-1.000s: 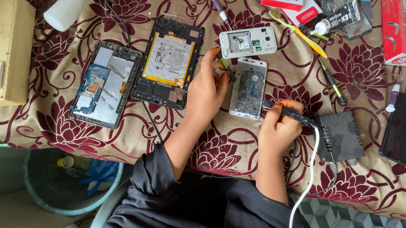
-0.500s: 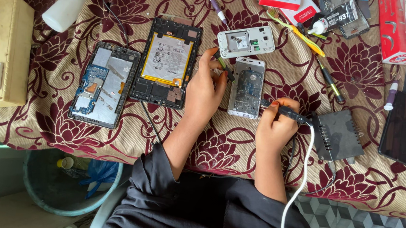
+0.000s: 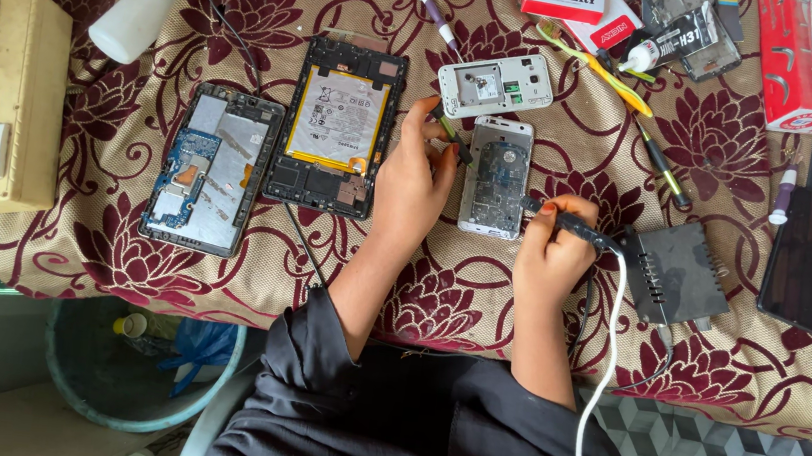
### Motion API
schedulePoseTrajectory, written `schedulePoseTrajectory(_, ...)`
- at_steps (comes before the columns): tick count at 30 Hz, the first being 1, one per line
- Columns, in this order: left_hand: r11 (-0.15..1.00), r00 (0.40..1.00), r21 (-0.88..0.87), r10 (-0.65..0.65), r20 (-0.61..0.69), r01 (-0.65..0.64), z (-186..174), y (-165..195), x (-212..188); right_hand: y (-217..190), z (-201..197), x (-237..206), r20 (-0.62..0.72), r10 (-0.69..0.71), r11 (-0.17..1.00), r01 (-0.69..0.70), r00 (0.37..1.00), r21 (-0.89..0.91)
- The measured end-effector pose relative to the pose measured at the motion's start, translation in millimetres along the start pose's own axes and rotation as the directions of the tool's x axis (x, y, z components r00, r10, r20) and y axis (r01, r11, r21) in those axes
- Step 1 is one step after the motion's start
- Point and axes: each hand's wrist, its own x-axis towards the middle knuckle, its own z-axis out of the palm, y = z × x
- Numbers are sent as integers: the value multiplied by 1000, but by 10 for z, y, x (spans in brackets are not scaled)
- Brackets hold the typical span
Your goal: The person uses a soldering iron to work on a disassembled smartphone motherboard. They hold the phone casing steady with one hand while applying the soldering iron with the other, focusing on specific points on the circuit board.
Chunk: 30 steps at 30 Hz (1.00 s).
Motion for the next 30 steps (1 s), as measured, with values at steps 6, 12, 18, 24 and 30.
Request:
schedulePoseTrajectory(6,1000,1000,3,7,-1,-7,-4,12,0,-12,4,8,44,14,1000,-15,999,17)
schedulePoseTrajectory(12,1000,1000,-2,12,2,-12,-9,15,-5,-32,2,6,62,29,1000,-29,998,2)
schedulePoseTrajectory(18,1000,1000,8,17,1,-17,-7,13,-2,-44,0,1,50,20,1000,-20,999,-2)
schedulePoseTrajectory(24,1000,1000,8,8,5,-8,0,11,4,-50,-5,0,56,10,1000,-11,998,4)
schedulePoseTrajectory(30,1000,1000,-6,17,-1,-17,9,-7,-1,-16,7,17,44,-11,1000,12,999,-19)
